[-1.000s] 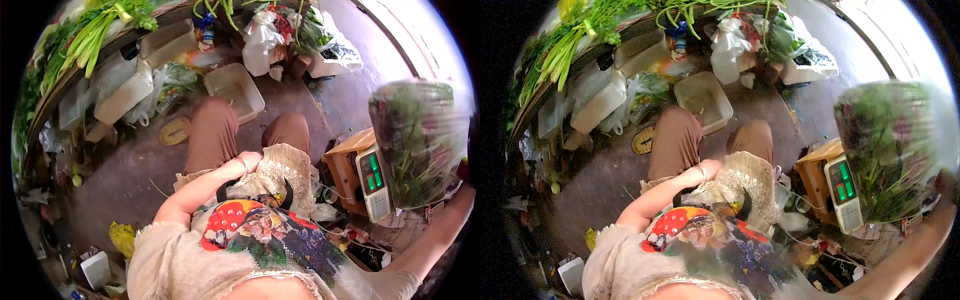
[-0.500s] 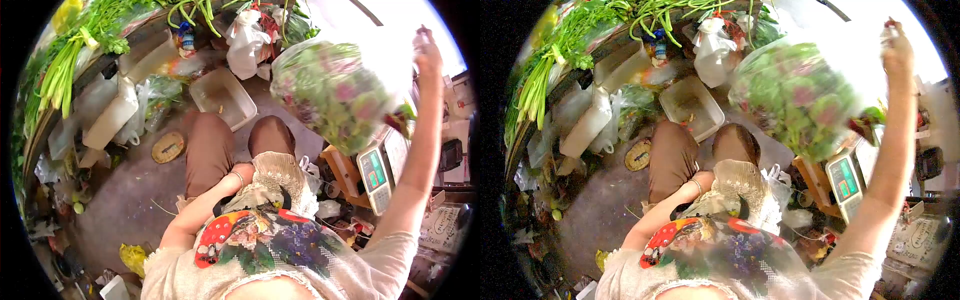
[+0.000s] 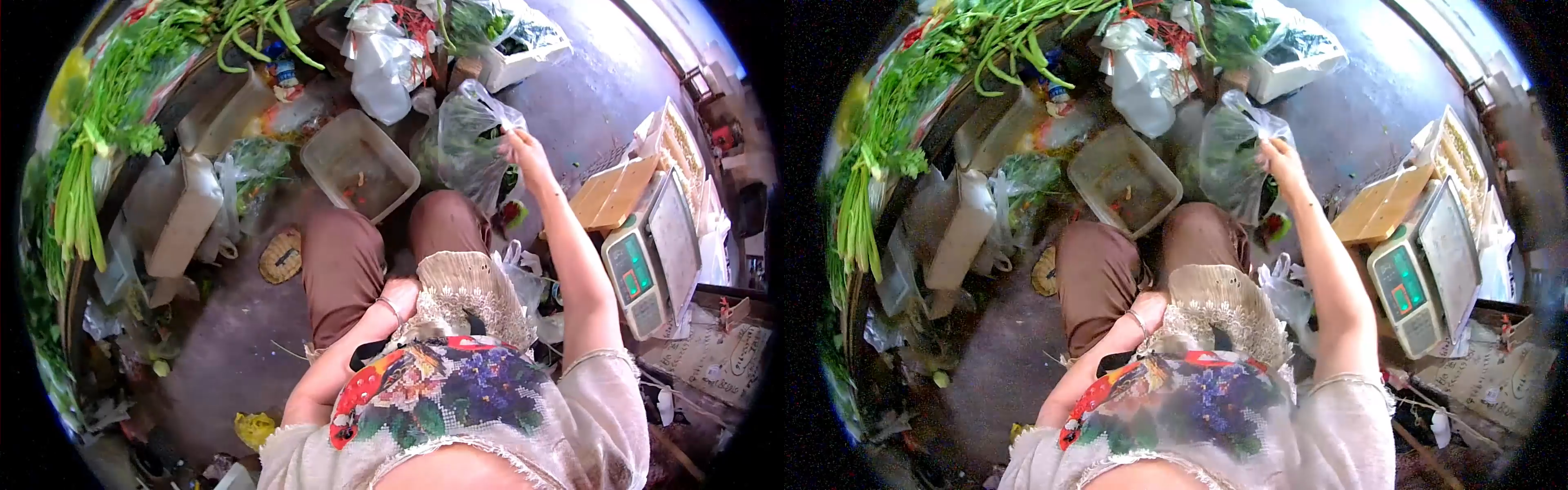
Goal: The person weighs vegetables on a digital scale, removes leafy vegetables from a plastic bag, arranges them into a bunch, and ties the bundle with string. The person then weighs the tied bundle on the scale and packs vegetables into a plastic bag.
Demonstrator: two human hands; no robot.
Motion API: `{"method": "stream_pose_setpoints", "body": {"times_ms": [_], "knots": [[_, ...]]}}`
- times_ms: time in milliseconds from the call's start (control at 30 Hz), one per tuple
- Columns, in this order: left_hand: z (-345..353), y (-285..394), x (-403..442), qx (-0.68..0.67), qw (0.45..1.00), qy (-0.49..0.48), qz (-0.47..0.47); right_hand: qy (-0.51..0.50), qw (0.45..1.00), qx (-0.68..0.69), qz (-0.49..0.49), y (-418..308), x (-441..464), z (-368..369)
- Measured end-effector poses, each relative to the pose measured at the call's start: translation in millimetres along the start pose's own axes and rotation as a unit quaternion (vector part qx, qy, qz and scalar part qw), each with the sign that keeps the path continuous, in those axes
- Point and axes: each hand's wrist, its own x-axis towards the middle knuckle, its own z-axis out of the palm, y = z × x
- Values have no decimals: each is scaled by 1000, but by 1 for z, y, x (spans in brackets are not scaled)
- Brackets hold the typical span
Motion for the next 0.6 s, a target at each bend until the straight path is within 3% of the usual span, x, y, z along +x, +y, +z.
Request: {"method": "stream_pose_setpoints", "body": {"times_ms": [67, 100, 133, 167, 267, 300, 333, 400, 467, 567, 600], "knots": [[-18, 6, 4, 31, 999, -10, 9, 101, 995, 13, -4, 1, -9, -12], [-33, 6, 6, -2, 999, -42, 27, 87, 995, 49, 8, 6, -7, -28], [-47, 11, 6, -24, 999, 1, 47, 65, 996, 57, 20, 10, -7, -47], [-84, 22, 10, 104, 991, -67, 54, 91, 995, 33, 23, 15, -4, -66], [-145, 21, 22, -97, 992, 66, 54, 160, 985, -61, -1, 36, -4, -105], [-157, 18, 30, -96, 980, 157, 75, 202, 950, -238, 1, 40, -5, -109], [-173, 18, 39, -90, 977, 184, 57, 237, 882, -407, 3, 45, -6, -112], [-197, 15, 64, -70, 971, 220, 66, 308, 756, -561, -137, 32, -32, -82], [-212, 21, 92, -83, 974, 202, 69, 244, 785, -517, -238, 16, -44, -57], [-201, 14, 138, -145, 973, 161, 85, 163, 815, -495, -253, 15, -58, -18], [-197, 16, 150, -211, 968, 129, 51, 175, 804, -518, -232, 17, -60, -7]]}}
